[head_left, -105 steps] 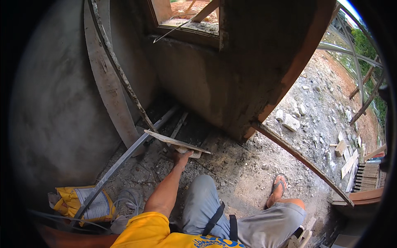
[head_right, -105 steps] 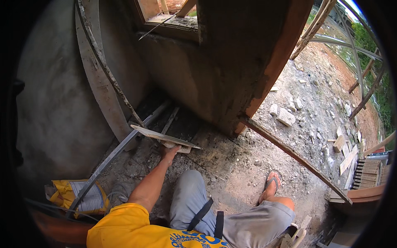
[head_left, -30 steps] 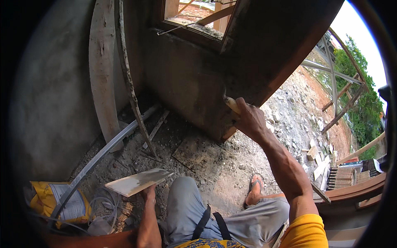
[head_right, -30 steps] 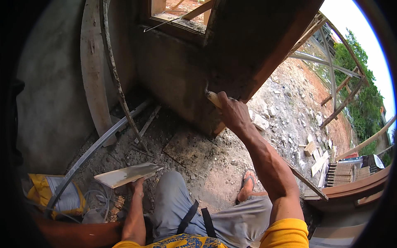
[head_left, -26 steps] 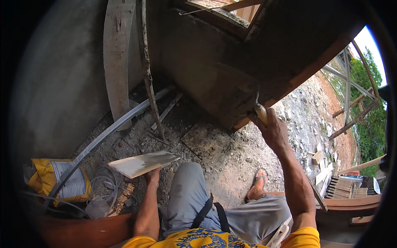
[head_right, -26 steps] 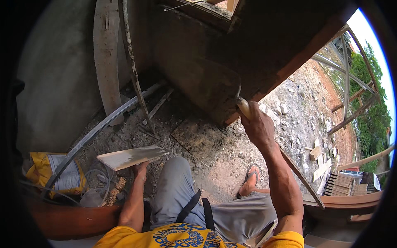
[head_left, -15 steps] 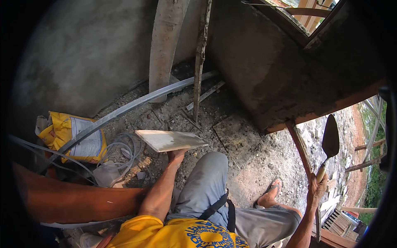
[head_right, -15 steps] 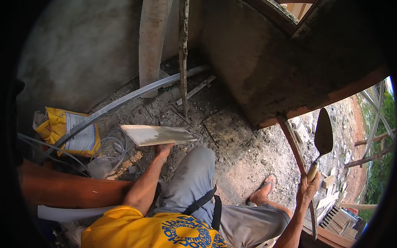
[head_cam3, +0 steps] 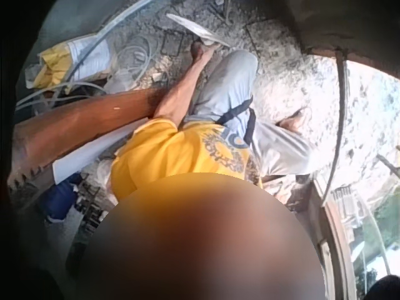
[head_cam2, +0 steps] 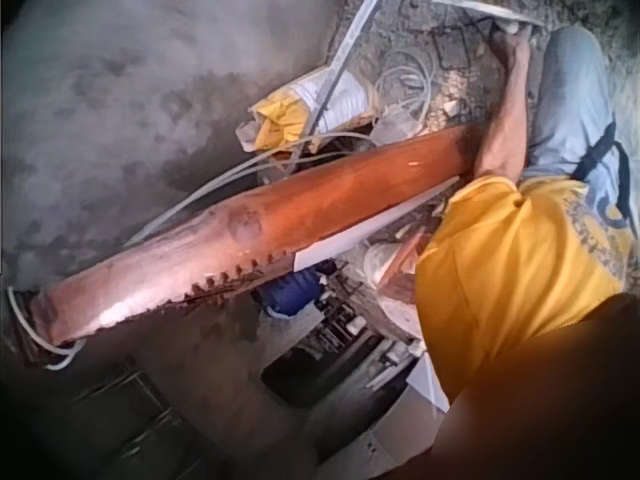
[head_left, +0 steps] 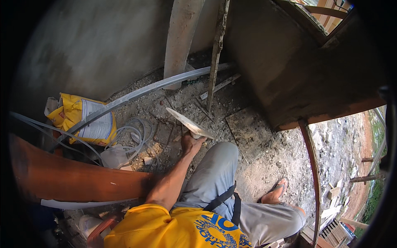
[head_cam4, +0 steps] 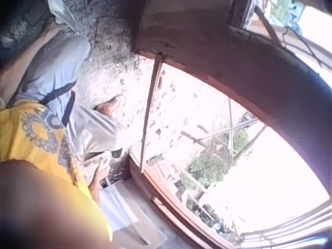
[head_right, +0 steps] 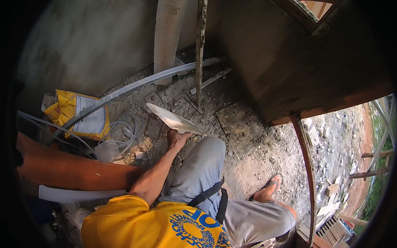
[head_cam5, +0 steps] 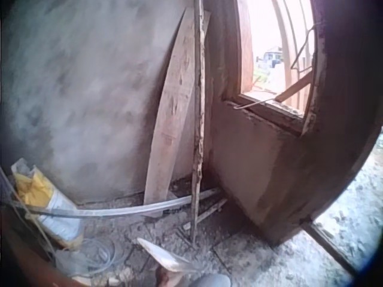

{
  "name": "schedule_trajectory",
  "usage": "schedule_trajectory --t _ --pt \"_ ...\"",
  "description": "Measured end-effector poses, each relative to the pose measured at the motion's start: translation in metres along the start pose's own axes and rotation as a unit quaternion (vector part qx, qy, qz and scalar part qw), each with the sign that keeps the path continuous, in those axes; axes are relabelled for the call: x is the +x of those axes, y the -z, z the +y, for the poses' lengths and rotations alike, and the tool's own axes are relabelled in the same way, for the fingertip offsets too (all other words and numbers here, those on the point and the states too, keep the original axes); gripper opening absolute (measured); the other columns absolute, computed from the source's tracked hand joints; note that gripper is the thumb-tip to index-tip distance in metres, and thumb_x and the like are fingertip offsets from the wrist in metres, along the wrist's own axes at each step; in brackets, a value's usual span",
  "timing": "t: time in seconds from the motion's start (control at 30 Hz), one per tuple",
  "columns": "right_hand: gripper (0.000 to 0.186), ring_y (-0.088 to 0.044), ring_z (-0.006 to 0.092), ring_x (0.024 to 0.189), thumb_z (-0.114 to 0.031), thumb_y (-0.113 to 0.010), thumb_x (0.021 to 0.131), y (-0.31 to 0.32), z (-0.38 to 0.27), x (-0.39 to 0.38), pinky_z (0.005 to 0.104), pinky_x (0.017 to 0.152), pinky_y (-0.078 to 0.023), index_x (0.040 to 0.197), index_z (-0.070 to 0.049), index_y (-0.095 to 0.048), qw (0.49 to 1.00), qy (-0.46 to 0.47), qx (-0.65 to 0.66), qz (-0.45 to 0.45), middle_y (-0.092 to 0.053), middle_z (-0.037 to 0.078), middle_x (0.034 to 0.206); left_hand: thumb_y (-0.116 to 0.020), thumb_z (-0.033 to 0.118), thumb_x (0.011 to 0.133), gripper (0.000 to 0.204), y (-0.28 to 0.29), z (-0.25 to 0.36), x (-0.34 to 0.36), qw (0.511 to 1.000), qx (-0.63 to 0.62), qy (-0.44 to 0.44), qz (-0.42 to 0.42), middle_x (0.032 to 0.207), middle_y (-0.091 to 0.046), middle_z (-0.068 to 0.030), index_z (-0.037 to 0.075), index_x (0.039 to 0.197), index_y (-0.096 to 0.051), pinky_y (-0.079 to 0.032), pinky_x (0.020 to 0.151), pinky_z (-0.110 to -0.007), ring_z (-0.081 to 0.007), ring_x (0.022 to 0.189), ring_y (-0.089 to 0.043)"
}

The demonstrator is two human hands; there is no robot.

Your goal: The person scoops cement from a bucket with a trowel and applies it to a wooden frame, smoothing it with a float. The person repeatedly scoops and applies cement to the frame, working on different sections.

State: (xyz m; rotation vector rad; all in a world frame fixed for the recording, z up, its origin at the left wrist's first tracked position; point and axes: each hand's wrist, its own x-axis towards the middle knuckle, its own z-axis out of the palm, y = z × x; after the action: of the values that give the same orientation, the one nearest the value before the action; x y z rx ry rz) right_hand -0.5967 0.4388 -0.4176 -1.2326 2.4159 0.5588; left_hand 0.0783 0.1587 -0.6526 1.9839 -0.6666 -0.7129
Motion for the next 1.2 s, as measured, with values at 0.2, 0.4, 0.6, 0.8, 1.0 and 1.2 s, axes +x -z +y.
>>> schedule_trajectory --t 0.2,0.4,0.6,0.8,1.0,1.2 --pt "0.065 -0.046 0.0394 0.14 -0.057 -0.049 0.103 -0.013 -0.021 0.004 0.0486 0.116 -0.035 0.153 -0.015 -0.049 0.995 0.044 -0.004 -0.091 -0.049 0.021 0.153 -0.092 0.03 0.073 0.047 0.018 0.058 -0.005 0.993 0.109 -0.047 0.012 0.096 -0.075 -0.0184 0.002 0.104 -0.071 -0.057 0.078 -0.048 -0.039 0.091 -0.073" --pt "0.061 -0.053 0.0425 0.132 -0.055 -0.05 0.1 -0.037 -0.042 0.022 0.0511 0.11 -0.04 0.143 -0.012 -0.056 0.994 0.028 0.024 -0.105 -0.056 0.025 0.143 -0.09 0.036 0.073 0.05 0.014 0.092 -0.003 0.977 0.2 -0.055 0.043 0.095 -0.073 -0.0228 0.002 0.102 -0.069 -0.054 0.079 -0.054 -0.0457 0.092 -0.07" --pt "0.058 -0.059 0.0455 0.124 -0.053 -0.051 0.098 -0.076 -0.029 0.004 0.0536 0.104 -0.046 0.134 -0.009 -0.064 0.989 0.013 0.049 -0.136 -0.062 0.028 0.134 -0.089 0.035 0.073 0.055 0.021 0.086 0.027 0.953 0.302 0.008 -0.031 0.107 -0.074 -0.0231 0.003 0.113 -0.069 -0.054 0.09 -0.053 -0.0443 0.104 -0.069" --pt "0.057 -0.065 0.047 0.114 -0.053 -0.051 0.096 -0.127 -0.029 -0.03 0.0555 0.097 -0.051 0.123 -0.007 -0.072 0.987 -0.009 0.078 -0.137 -0.068 0.03 0.124 -0.089 0.039 0.074 0.065 0.019 0.029 0.039 0.877 0.475 0.029 -0.064 0.132 -0.069 -0.0133 0.008 0.126 -0.068 -0.043 0.113 -0.046 -0.0329 0.129 -0.059" --pt "0.051 -0.072 0.0375 0.07 -0.047 -0.077 0.087 -0.169 -0.045 -0.02 0.0461 0.066 -0.057 0.098 0.003 -0.075 0.99 -0.066 0.127 -0.021 -0.073 0.022 0.076 -0.09 0.034 0.072 0.065 0.007 -0.021 0.036 0.795 0.573 0.103 -0.17 0.134 -0.069 -0.0137 0.007 0.127 -0.068 -0.046 0.112 -0.044 -0.0322 0.133 -0.058" --pt "0.041 -0.07 0.0474 0.104 -0.033 -0.061 0.087 -0.159 -0.058 -0.012 0.0524 0.094 -0.056 0.105 0.0 -0.077 0.963 -0.196 0.163 -0.084 -0.072 0.03 0.106 -0.078 0.047 0.086 0.063 -0.018 -0.016 0.033 0.844 0.416 0.203 -0.27 0.137 -0.067 -0.0111 0.009 0.135 -0.064 -0.045 0.11 -0.043 -0.03 0.137 -0.055"
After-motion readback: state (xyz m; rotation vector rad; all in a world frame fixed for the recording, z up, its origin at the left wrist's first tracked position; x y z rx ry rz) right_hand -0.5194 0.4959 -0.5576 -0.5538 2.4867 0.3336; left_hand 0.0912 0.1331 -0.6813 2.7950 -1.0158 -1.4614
